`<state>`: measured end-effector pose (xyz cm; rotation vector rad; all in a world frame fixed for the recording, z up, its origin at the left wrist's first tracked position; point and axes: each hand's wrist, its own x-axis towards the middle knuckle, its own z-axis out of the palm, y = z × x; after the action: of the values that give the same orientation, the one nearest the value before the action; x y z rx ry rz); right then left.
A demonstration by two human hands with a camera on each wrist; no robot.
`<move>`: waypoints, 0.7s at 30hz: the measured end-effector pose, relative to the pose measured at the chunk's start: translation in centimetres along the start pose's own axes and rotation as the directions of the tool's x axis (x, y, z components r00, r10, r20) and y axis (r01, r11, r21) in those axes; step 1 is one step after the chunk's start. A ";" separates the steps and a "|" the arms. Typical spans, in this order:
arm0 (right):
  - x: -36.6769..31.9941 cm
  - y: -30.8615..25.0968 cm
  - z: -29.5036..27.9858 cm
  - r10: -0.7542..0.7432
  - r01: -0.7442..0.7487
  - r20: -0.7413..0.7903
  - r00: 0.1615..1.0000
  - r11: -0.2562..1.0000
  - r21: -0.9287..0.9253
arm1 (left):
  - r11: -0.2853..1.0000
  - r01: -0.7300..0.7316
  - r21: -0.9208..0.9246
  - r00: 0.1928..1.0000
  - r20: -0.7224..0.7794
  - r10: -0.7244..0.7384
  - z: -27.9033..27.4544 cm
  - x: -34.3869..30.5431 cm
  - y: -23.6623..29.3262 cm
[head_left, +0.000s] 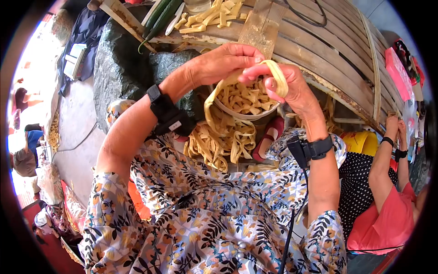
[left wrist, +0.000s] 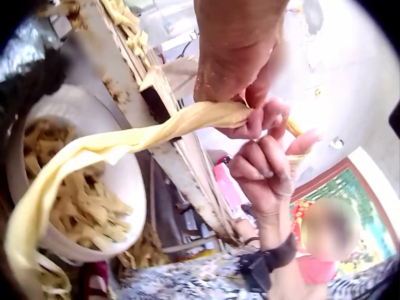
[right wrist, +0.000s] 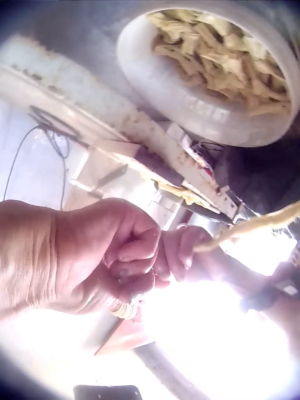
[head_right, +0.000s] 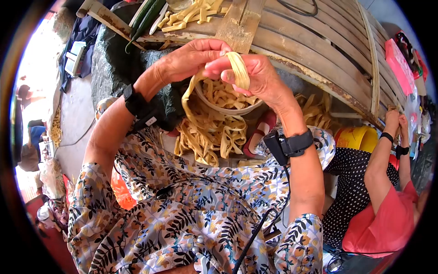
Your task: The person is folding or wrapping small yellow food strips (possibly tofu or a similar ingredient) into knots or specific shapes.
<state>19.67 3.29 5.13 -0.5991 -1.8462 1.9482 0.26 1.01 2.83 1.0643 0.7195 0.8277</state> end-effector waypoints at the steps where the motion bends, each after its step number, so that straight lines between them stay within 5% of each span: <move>1: 0.0 -0.9 -0.3 -0.011 0.011 -0.006 1.000 0.999 -0.034 | 0.986 0.023 -0.167 0.997 0.081 -0.010 0.0 0.2 0.0; 3: 0.4 -1.1 -0.4 -0.062 0.058 -0.020 0.998 0.984 -0.168 | 0.940 0.078 -0.332 0.988 0.153 -0.028 0.0 0.7 -0.8; 4: 0.1 -1.8 0.3 -0.055 0.054 -0.009 0.998 0.997 -0.048 | 0.936 0.097 -0.339 0.984 0.173 -0.040 -0.1 0.9 -1.4; 9: -0.4 -1.9 0.1 -0.076 0.102 0.118 0.990 0.966 -0.239 | 0.988 0.097 -0.121 0.985 0.154 -0.078 -1.5 0.8 0.6; 12: -0.1 -2.1 1.3 -0.061 0.059 0.048 0.997 0.998 0.035 | 0.993 0.119 -0.011 0.991 0.055 -0.118 0.7 0.2 0.0; 13: 0.2 -0.6 1.0 -0.148 0.146 0.014 0.989 0.983 0.108 | 0.997 0.037 -0.066 0.993 0.112 -0.029 0.7 0.5 -1.2; 17: 0.3 -0.1 0.5 -0.084 0.072 -0.219 0.972 0.996 -0.061 | 0.961 0.091 -0.260 0.978 0.207 -0.036 0.8 0.3 -2.1; 21: 0.6 0.7 0.8 0.051 -0.128 -0.290 0.956 0.959 -0.252 | 0.863 0.181 -0.472 0.959 0.281 -0.047 1.2 0.4 -3.8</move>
<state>18.77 2.88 4.48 -1.0057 -1.9380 1.5742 2.31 -0.16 -0.35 0.6390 0.3126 0.6992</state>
